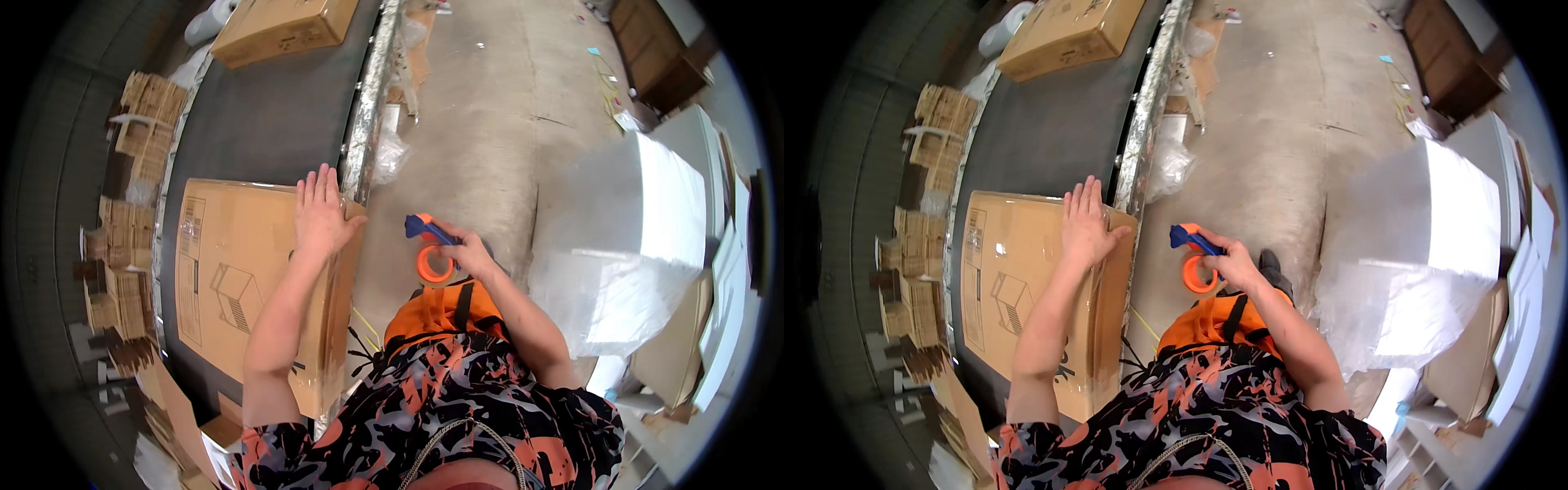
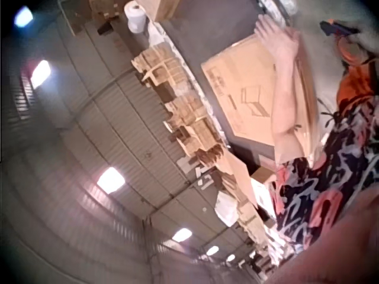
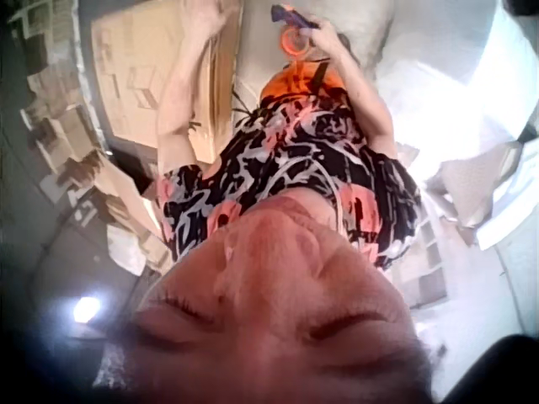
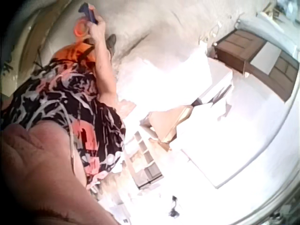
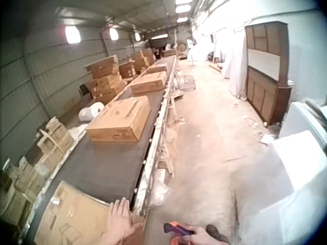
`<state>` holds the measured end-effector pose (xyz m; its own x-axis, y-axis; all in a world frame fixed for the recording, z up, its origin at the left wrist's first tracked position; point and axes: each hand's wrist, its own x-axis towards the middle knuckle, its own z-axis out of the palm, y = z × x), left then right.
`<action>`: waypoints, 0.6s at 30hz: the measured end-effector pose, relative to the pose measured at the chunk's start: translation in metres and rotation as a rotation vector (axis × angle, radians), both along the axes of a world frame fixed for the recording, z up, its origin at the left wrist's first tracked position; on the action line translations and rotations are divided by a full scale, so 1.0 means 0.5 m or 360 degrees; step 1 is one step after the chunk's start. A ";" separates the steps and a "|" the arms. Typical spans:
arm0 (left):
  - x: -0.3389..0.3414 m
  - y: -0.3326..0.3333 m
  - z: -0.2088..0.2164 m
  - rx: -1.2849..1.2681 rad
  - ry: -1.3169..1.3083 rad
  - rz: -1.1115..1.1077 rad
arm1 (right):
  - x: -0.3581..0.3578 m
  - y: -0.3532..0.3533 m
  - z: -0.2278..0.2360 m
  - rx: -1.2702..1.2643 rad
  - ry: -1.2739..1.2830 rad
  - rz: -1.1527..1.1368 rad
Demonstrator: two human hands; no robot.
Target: The person seals cardboard boxes with adhesive tape using a tape dispenser. The person places foam padding into an open box, closes the flaps, and applies tape along the seams to secure it before moving the box along a conveyor belt.
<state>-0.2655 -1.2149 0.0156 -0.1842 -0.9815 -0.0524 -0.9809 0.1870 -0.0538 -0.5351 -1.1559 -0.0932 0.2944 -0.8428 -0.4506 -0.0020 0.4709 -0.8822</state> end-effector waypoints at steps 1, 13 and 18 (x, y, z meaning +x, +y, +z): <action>-0.003 0.008 0.004 -0.0065 -0.0045 0.0114 | 0.014 -0.041 0.041 0.0172 -0.0119 0.0069; -0.034 -0.014 0.018 -0.0032 0.0041 0.0398 | 0.240 -0.518 0.031 -0.0071 -0.0447 0.1737; -0.041 -0.004 0.026 0.0062 0.0081 0.0506 | 0.095 -0.358 0.043 -0.0279 -0.0458 0.1735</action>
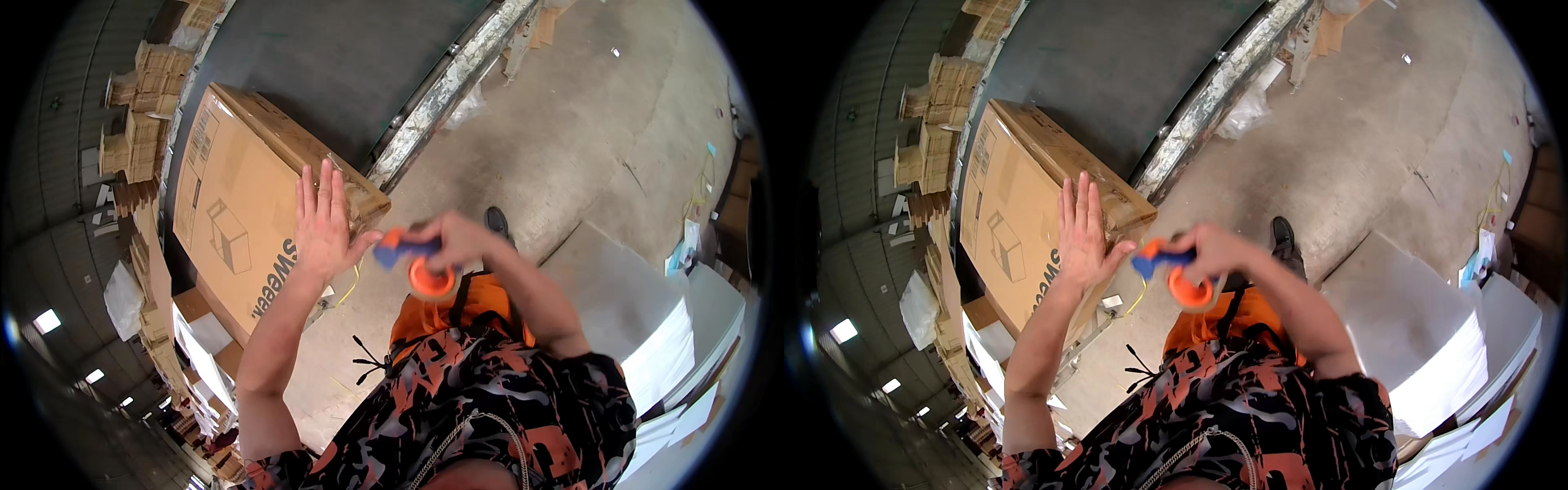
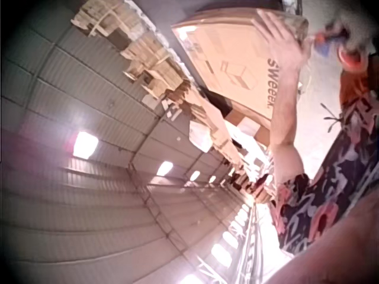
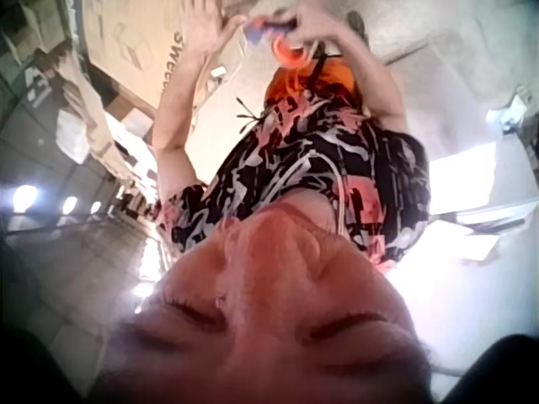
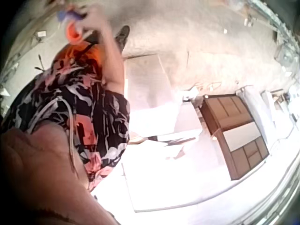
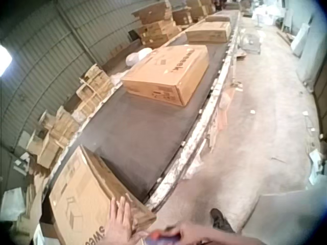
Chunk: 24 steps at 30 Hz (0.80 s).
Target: The person seals cardboard boxes with adhesive tape using a tape dispenser. The person places foam padding into an open box, closes the flaps, and applies tape along the seams to secure it before moving the box along a conveyor belt.
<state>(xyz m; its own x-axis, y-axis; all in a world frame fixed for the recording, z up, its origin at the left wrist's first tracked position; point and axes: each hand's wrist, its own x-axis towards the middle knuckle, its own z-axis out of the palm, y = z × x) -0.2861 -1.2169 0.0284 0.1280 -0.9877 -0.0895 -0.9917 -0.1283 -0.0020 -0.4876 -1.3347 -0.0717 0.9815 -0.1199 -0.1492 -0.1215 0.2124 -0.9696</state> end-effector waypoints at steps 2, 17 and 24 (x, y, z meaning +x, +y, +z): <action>-0.015 -0.015 0.009 0.0043 -0.0007 0.0019 | 0.011 0.070 0.007 -0.0460 -0.0032 -0.0172; -0.018 -0.051 0.000 0.0005 0.0011 0.0059 | 0.085 -0.217 -0.099 0.0560 -0.0070 -0.0504; -0.010 -0.034 -0.010 -0.0071 -0.0058 0.0072 | 0.029 -0.101 -0.132 0.0305 -0.0076 0.0220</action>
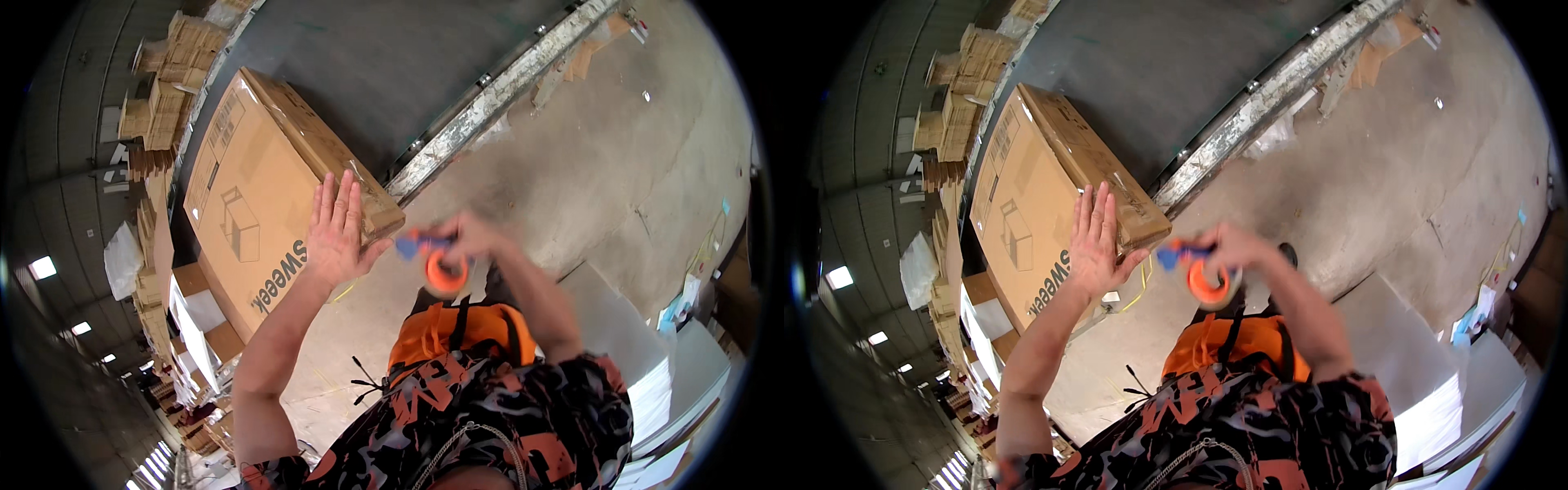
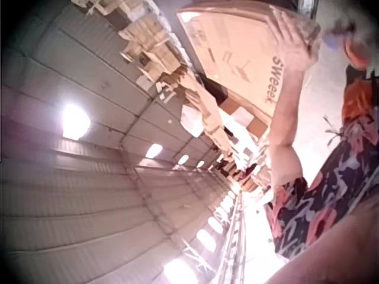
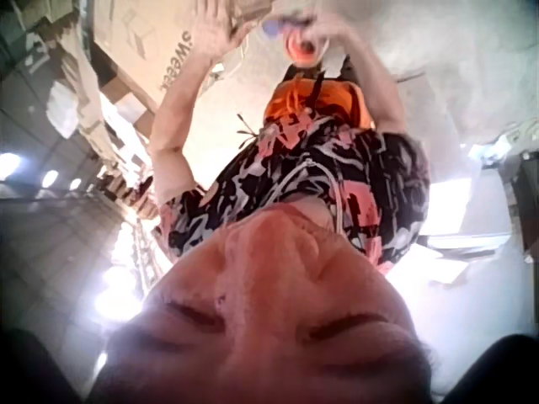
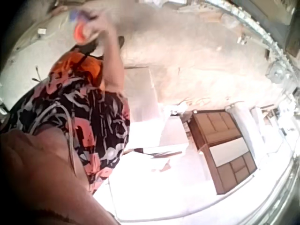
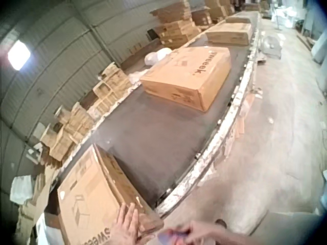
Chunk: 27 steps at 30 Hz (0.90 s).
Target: The person seals cardboard boxes with adhesive tape using a tape dispenser. The person places foam padding into an open box, closes the flaps, and applies tape along the seams to secure it before moving the box along a conveyor belt.
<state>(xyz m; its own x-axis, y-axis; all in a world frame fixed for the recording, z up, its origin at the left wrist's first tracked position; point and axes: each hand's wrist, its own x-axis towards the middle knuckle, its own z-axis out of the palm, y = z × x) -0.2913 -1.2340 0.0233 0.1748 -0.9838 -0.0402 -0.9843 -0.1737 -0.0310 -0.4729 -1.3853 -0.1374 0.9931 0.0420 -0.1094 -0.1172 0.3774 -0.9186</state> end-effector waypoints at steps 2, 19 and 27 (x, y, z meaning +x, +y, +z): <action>-0.007 -0.005 0.010 0.0001 -0.0007 -0.0064 | -0.029 0.073 0.083 -0.0291 0.0334 0.0275; 0.030 -0.332 0.062 0.1866 -0.0237 0.0478 | -0.231 0.160 0.095 -0.1453 0.0572 -0.0713; 0.177 -0.252 0.010 0.0917 -0.0088 0.0071 | -0.225 0.143 0.121 0.0509 0.0299 -0.1258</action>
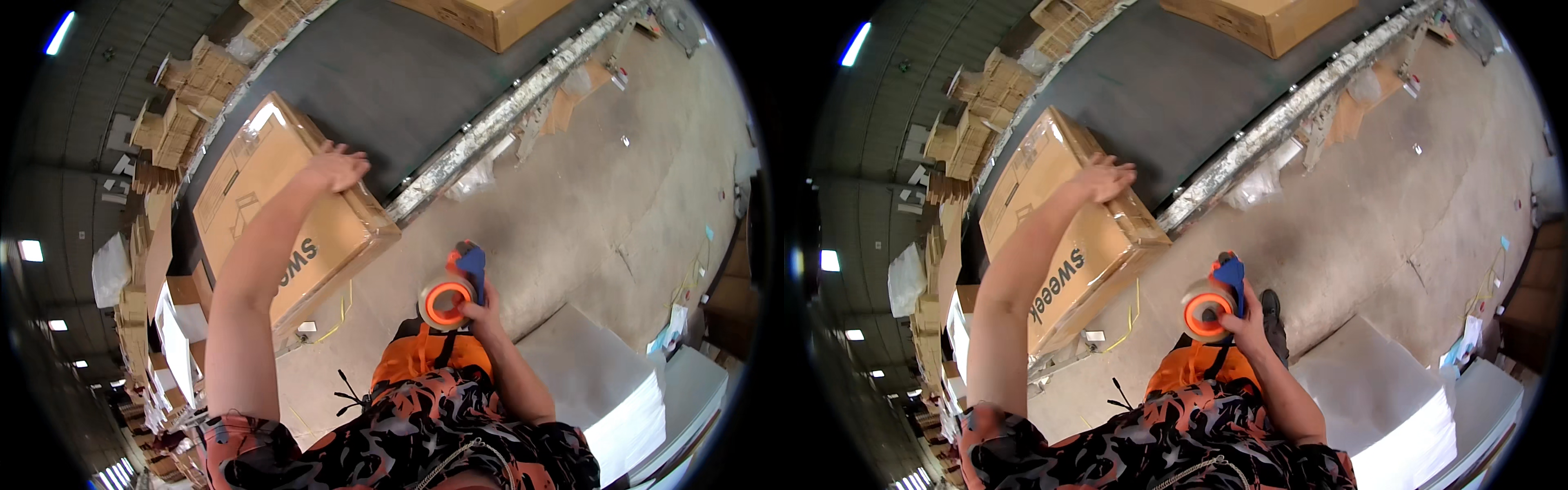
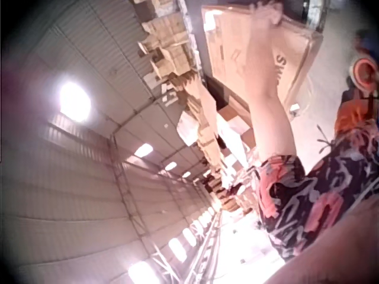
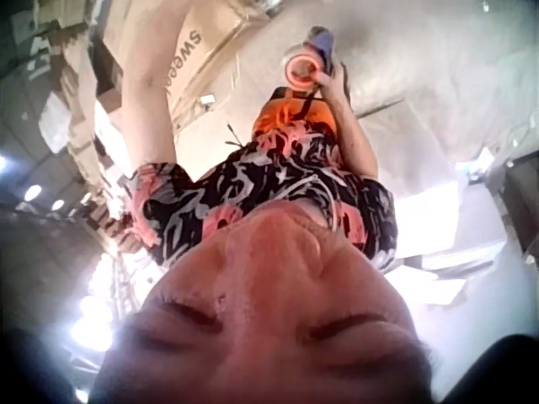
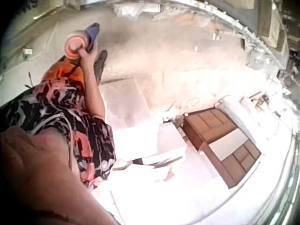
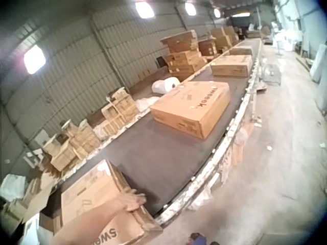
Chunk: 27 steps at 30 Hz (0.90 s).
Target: The person seals cardboard boxes with adhesive tape using a tape dispenser. The person places foam padding into an open box, closes the flaps, and applies tape along the seams to secure it before moving the box along a conveyor belt.
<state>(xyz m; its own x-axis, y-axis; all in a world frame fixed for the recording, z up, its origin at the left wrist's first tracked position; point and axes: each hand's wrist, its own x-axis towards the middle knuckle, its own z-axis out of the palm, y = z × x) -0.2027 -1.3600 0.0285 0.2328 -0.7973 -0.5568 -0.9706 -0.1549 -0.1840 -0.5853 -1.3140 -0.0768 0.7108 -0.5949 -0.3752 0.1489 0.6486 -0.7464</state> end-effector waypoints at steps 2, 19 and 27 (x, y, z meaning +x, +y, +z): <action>-0.055 -0.046 -0.001 0.0384 0.0120 -0.0036 | 0.050 -0.015 0.020 0.0246 -0.0087 0.0021; -0.120 0.390 0.064 -0.1670 -0.0316 0.0696 | 0.143 -0.048 0.086 0.0208 -0.0707 -0.0224; -0.155 0.702 -0.135 -0.1981 -0.0980 0.1364 | 0.340 -0.043 0.050 -0.0023 -0.0690 0.0003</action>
<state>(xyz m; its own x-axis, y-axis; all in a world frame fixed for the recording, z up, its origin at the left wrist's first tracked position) -0.2800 -1.0091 -0.0390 0.7505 -0.1856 0.6343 -0.3586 -0.9205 0.1550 -0.4152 -1.3352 -0.0517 0.8020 -0.5964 -0.0333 0.4496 0.6393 -0.6238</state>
